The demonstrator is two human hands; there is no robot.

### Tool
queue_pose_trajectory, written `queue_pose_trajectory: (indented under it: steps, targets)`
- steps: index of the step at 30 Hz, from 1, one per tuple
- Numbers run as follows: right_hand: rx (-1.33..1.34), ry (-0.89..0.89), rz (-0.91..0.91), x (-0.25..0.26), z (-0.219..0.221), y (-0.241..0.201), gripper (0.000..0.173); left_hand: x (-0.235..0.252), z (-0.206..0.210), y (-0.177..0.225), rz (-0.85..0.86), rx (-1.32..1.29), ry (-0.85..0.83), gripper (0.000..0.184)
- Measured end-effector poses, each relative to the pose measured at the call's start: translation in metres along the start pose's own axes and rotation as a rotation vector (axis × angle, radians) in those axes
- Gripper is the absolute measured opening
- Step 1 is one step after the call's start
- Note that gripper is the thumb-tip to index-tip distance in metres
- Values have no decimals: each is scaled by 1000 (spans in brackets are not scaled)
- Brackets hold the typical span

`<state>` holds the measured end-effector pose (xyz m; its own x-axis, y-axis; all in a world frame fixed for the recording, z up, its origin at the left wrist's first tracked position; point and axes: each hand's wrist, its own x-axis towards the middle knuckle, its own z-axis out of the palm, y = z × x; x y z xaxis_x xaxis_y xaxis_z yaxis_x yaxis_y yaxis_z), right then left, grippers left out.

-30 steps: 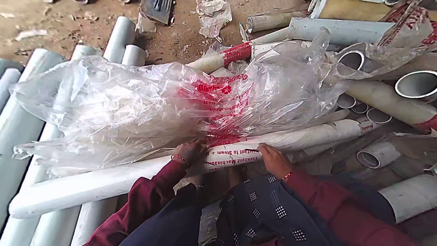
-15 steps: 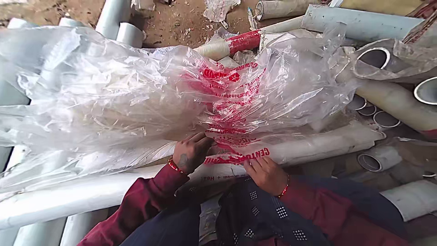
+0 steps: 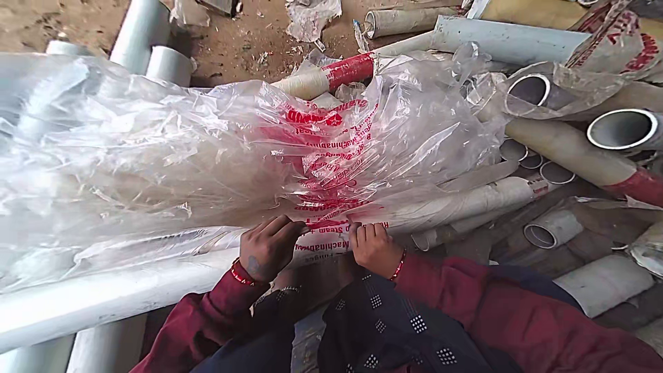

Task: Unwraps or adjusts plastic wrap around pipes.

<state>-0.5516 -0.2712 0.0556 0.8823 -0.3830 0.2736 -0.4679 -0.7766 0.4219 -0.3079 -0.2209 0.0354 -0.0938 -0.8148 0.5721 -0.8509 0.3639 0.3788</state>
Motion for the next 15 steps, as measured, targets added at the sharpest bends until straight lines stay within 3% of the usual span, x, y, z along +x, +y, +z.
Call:
queue_pose_trajectory:
  steps: [11,15]
  targets:
    - [119,98,-151,2,-28,-21,25,19,-23,7,82,73,66,33]
    - [72,81,-62,1,-14,-25,24,20,-24,10,77,79,78,34]
